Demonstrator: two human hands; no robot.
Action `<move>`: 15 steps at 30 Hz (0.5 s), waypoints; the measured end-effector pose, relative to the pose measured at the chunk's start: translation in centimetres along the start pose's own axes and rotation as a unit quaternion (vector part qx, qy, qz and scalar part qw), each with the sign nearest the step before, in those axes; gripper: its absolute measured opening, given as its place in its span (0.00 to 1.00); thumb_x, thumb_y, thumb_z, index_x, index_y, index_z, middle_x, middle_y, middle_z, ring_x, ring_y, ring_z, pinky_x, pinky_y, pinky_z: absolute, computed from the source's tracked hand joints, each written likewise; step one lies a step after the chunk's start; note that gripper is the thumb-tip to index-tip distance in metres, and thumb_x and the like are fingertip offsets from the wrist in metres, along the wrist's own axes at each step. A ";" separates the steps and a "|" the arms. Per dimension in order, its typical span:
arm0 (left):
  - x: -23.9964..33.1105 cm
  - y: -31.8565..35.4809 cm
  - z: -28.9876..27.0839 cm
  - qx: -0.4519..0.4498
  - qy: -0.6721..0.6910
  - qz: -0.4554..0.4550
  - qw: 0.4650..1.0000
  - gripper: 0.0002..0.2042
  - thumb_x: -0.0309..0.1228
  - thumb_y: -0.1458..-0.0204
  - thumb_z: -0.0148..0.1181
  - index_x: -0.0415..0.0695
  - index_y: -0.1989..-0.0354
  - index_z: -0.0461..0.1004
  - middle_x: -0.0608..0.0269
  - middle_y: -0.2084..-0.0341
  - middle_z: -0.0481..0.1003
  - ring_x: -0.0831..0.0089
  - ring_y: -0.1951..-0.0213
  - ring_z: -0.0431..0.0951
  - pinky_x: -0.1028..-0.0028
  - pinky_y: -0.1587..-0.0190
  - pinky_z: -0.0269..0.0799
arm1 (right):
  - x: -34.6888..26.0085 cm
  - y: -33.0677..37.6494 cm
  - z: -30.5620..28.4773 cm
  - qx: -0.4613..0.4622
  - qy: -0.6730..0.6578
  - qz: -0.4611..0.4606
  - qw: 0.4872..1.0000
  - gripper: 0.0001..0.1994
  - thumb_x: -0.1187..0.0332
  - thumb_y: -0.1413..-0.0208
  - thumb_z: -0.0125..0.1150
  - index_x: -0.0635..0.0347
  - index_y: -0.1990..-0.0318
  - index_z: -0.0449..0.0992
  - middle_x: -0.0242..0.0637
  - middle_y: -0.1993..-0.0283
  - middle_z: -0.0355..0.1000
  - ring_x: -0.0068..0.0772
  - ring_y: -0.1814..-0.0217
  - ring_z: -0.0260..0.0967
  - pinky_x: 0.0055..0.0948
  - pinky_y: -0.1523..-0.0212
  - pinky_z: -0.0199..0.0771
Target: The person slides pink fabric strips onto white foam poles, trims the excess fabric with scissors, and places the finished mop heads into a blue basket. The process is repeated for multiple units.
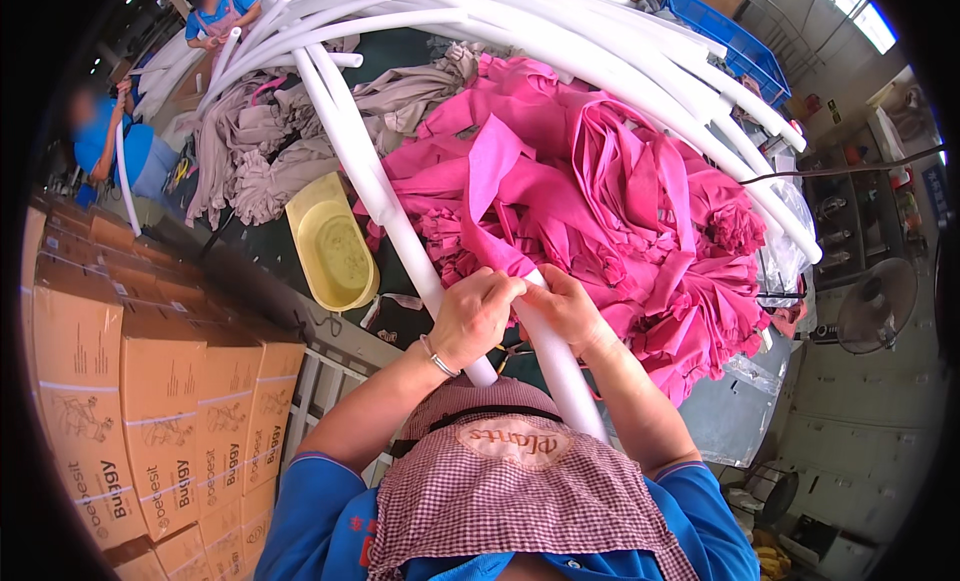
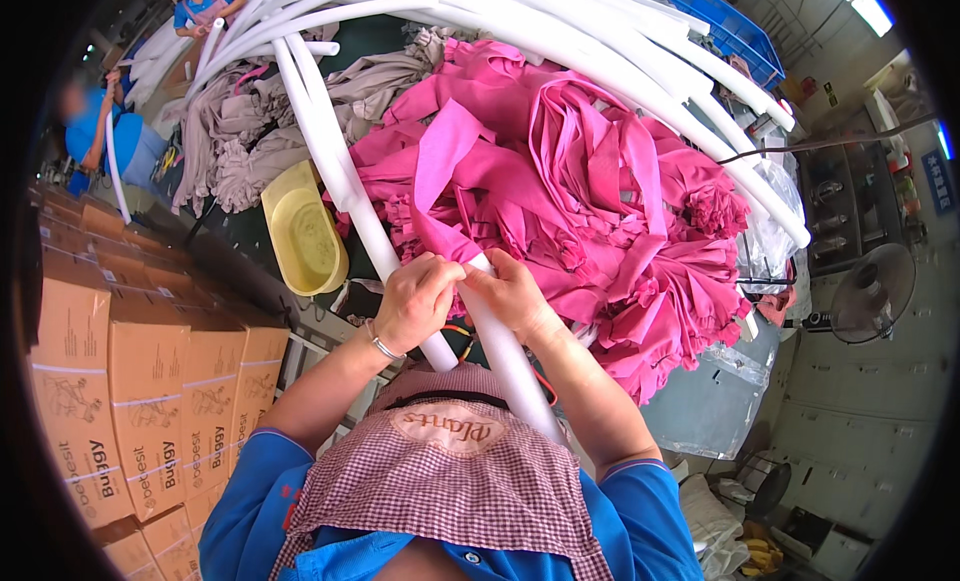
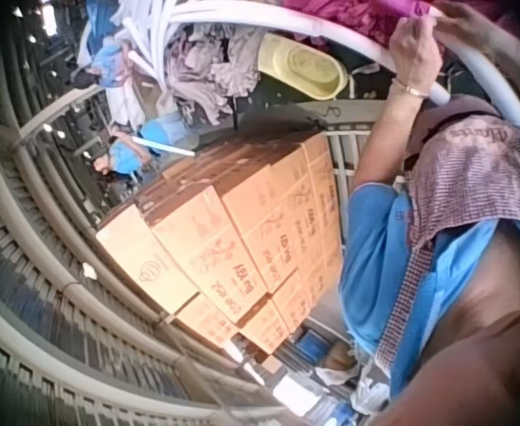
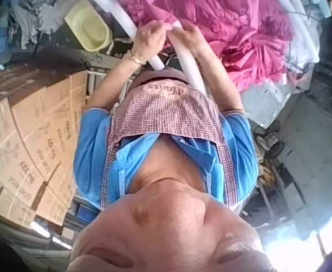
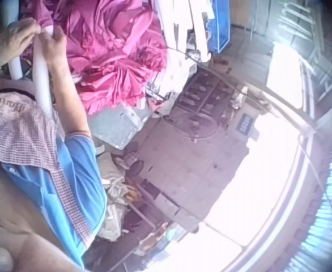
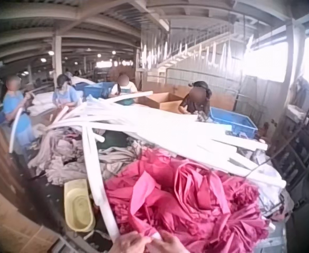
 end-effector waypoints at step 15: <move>-3.9 3.8 4.3 0.125 0.648 -0.517 0.546 0.14 0.37 0.49 0.64 0.44 0.59 0.72 0.68 0.67 0.75 0.76 0.64 0.74 0.71 0.62 0.70 | 1.0 0.4 2.6 0.139 0.316 -0.211 0.915 0.19 0.70 0.50 0.64 0.63 0.52 0.66 0.37 0.69 0.73 0.22 0.66 0.70 0.26 0.66 0.72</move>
Point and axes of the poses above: each hand's wrist, its own y-axis away from the middle knuckle, its own z-axis out of the palm, x = y × z, the point moved 3 cm from there along -y, towards the middle knuckle
